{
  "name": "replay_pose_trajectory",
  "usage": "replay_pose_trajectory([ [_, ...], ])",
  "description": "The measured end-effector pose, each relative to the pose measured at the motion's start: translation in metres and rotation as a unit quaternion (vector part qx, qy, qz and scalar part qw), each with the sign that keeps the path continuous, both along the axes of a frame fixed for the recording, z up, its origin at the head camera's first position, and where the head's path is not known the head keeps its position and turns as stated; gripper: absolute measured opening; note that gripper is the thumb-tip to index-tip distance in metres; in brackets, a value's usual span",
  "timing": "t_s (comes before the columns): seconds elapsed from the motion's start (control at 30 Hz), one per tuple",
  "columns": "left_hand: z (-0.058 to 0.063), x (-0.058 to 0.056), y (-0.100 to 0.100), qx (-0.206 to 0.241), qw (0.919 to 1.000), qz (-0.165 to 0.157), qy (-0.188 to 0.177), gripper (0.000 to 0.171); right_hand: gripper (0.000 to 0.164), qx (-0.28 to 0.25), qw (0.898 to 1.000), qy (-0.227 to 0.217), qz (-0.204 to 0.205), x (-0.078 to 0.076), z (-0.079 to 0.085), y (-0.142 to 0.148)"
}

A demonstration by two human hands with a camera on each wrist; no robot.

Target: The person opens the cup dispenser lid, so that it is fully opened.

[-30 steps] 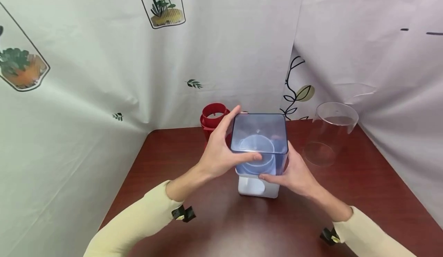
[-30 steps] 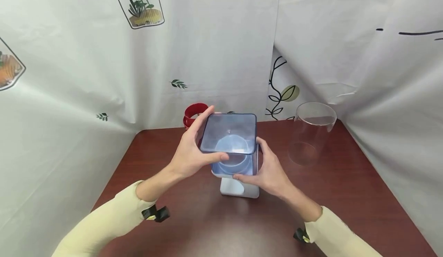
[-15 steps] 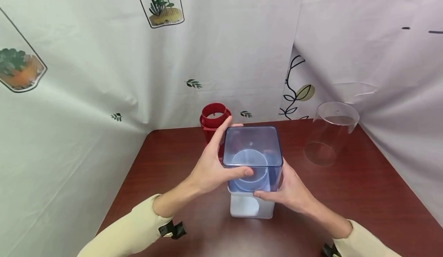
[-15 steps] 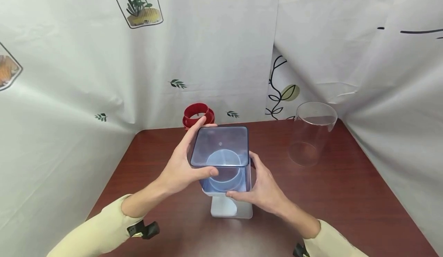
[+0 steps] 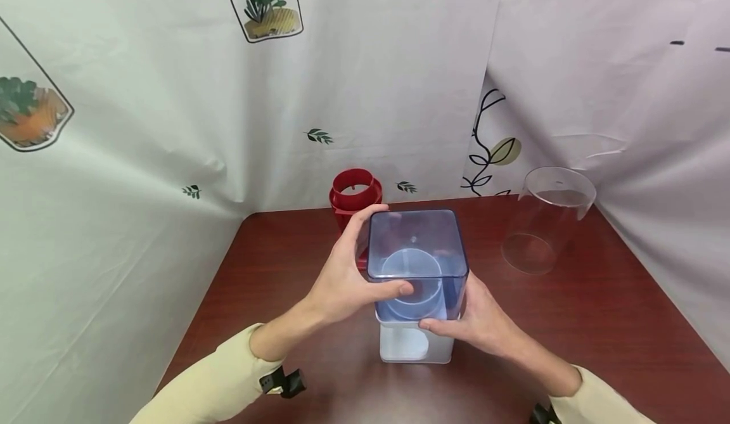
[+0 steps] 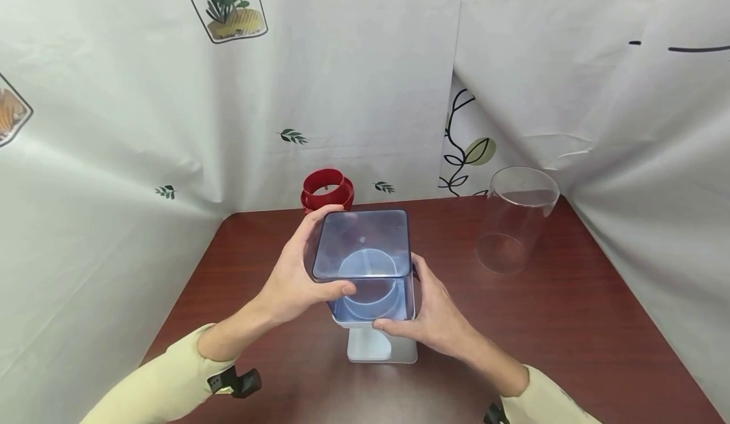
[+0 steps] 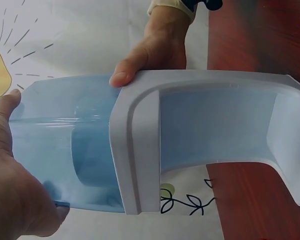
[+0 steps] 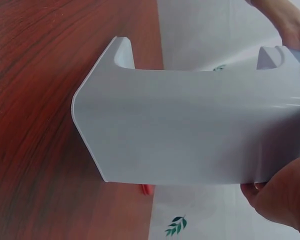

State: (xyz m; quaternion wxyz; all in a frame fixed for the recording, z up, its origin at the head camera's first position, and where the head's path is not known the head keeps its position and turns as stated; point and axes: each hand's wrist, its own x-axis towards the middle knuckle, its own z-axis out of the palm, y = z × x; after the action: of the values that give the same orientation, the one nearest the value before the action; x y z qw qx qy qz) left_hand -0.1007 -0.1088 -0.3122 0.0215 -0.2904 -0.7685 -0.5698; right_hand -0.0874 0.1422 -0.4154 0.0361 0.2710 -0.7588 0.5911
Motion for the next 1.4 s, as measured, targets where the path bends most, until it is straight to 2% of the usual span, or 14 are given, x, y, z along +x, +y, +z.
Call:
replay_pose_trajectory([
  [0.17, -0.001, 0.000, -0.001, 0.002, 1.0000, 0.007, 0.006, 0.100, 0.091, -0.010, 1.000, 0.002, 0.012, -0.001, 0.000, -0.002],
  [0.33, 0.003, -0.001, -0.001, 0.006, 0.9998, 0.011, -0.014, 0.099, 0.091, -0.031, 0.999, -0.005, 0.025, -0.001, 0.000, -0.003],
  [0.57, 0.009, -0.006, -0.002, 0.021, 0.9991, 0.005, -0.037, 0.095, 0.093, -0.040, 0.999, -0.017, 0.023, 0.000, 0.002, -0.005],
  [0.67, 0.006, -0.006, -0.003, 0.023, 0.9993, 0.003, -0.029, 0.096, 0.094, -0.035, 0.999, -0.016, 0.020, 0.000, 0.001, -0.005],
  [0.9, 0.001, -0.004, -0.003, 0.016, 0.9997, -0.005, 0.017, 0.101, 0.095, -0.002, 1.000, -0.002, -0.005, 0.000, 0.001, -0.003],
  [1.03, 0.003, -0.008, -0.003, 0.020, 0.9997, -0.010, 0.008, 0.099, 0.096, -0.011, 1.000, 0.001, -0.002, 0.001, 0.001, -0.003],
  [1.2, 0.005, -0.018, -0.004, 0.029, 0.9993, -0.007, -0.022, 0.093, 0.107, -0.033, 0.999, -0.011, 0.002, 0.000, 0.001, -0.004],
  [1.27, 0.005, -0.019, -0.004, 0.028, 0.9993, -0.006, -0.026, 0.093, 0.109, -0.035, 0.999, -0.013, 0.001, 0.000, 0.000, -0.004],
  [1.4, 0.005, -0.014, -0.004, 0.024, 0.9995, -0.014, -0.013, 0.097, 0.100, -0.028, 1.000, -0.007, -0.001, 0.000, -0.001, -0.004],
])
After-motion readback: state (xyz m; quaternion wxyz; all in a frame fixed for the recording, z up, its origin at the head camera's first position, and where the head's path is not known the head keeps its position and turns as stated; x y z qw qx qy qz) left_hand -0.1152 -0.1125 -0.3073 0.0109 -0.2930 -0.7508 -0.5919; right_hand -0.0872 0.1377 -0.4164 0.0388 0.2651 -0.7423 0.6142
